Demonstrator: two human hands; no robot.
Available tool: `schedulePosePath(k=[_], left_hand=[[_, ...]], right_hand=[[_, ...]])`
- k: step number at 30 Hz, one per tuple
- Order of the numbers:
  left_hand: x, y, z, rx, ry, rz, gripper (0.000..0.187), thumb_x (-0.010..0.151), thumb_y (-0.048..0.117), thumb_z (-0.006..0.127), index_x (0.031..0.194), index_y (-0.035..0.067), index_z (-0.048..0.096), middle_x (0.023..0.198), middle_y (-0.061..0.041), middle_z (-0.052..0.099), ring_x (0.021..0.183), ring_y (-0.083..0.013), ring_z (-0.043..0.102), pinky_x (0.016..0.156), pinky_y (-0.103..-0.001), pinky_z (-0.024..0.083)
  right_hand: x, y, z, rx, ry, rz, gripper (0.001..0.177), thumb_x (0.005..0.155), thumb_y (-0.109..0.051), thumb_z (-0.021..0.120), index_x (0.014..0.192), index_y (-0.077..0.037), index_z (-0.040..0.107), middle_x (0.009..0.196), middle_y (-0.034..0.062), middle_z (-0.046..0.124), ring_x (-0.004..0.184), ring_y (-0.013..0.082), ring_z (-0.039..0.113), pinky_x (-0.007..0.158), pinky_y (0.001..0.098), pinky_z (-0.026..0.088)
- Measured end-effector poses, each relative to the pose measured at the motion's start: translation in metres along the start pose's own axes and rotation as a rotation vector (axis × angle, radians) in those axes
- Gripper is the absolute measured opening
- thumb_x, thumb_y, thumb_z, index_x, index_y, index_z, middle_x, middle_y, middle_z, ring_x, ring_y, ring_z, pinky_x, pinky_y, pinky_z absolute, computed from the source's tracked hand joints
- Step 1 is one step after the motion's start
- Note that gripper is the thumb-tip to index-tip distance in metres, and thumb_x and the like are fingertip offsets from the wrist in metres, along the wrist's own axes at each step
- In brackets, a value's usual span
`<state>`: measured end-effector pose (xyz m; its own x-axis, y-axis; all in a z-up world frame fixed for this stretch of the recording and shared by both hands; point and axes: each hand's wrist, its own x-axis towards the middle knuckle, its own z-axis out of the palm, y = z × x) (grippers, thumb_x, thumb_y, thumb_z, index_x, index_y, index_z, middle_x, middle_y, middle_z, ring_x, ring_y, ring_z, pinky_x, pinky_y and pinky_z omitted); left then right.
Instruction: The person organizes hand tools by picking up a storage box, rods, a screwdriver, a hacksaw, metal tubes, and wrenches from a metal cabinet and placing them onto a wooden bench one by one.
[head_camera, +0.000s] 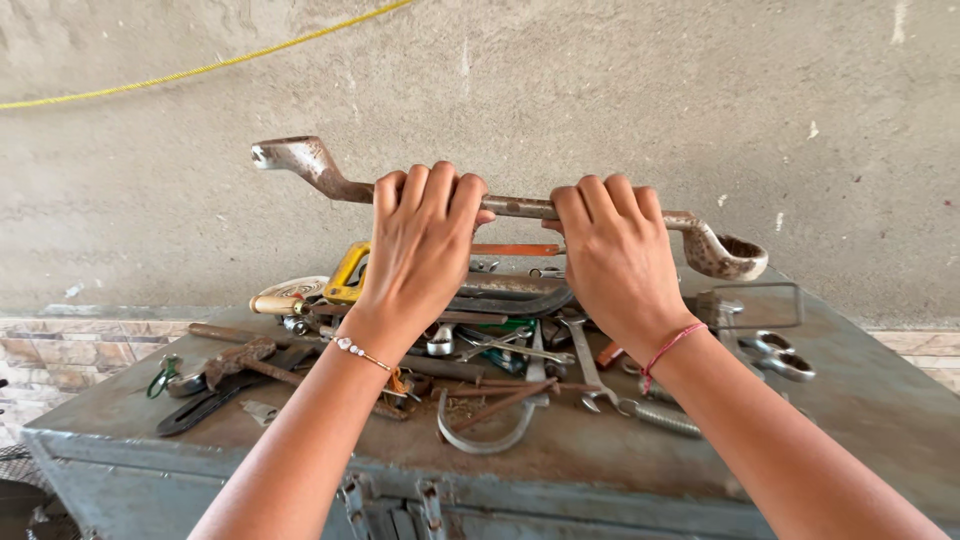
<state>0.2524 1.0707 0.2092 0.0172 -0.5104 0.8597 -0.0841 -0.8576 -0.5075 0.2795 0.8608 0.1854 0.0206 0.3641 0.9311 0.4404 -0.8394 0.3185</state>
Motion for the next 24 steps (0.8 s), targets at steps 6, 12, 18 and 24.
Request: schedulePosePath(k=[6,12,18,24], left_hand=[[0.028,0.045,-0.045,0.020,-0.047,0.009,0.015,0.107,0.026,0.063,0.104,0.012,0.058,0.096,-0.003,0.055,0.095,-0.0210,0.053,0.090,-0.041,0.040],[0.056,0.112,-0.097,0.181,-0.112,0.001,0.020,0.091,0.011,0.063,0.110,0.012,0.060,0.101,-0.003,0.058,0.100,-0.0199,0.056,0.092,-0.039,0.041],[0.083,0.195,-0.151,0.208,-0.059,-0.054,0.021,0.093,0.012,0.062,0.114,0.010,0.061,0.103,-0.005,0.059,0.099,-0.0217,0.056,0.091,-0.041,0.041],[0.107,0.273,-0.199,0.237,-0.109,-0.162,0.022,0.091,0.012,0.064,0.113,0.012,0.061,0.105,-0.004,0.060,0.101,-0.0223,0.056,0.093,-0.042,0.041]], right_hand=[[-0.016,0.016,-0.065,-0.112,0.091,0.026,0.020,0.083,-0.011,0.071,0.103,-0.012,0.069,0.100,0.0086,0.056,0.097,0.0271,0.051,0.084,0.0420,0.041],[-0.046,0.050,-0.133,-0.096,0.055,0.017,0.012,0.093,-0.018,0.072,0.103,-0.014,0.069,0.078,0.0022,0.059,0.074,0.0216,0.060,0.068,0.0397,0.042],[-0.079,0.092,-0.212,0.163,-0.016,0.118,0.012,0.094,-0.015,0.069,0.105,-0.009,0.068,0.061,0.0055,0.068,0.046,0.0256,0.064,0.041,0.0409,0.045],[-0.105,0.109,-0.279,0.768,-0.070,0.498,0.031,0.096,-0.020,0.070,0.123,-0.005,0.068,0.070,0.0067,0.070,0.060,0.0219,0.074,0.054,0.0351,0.056]])
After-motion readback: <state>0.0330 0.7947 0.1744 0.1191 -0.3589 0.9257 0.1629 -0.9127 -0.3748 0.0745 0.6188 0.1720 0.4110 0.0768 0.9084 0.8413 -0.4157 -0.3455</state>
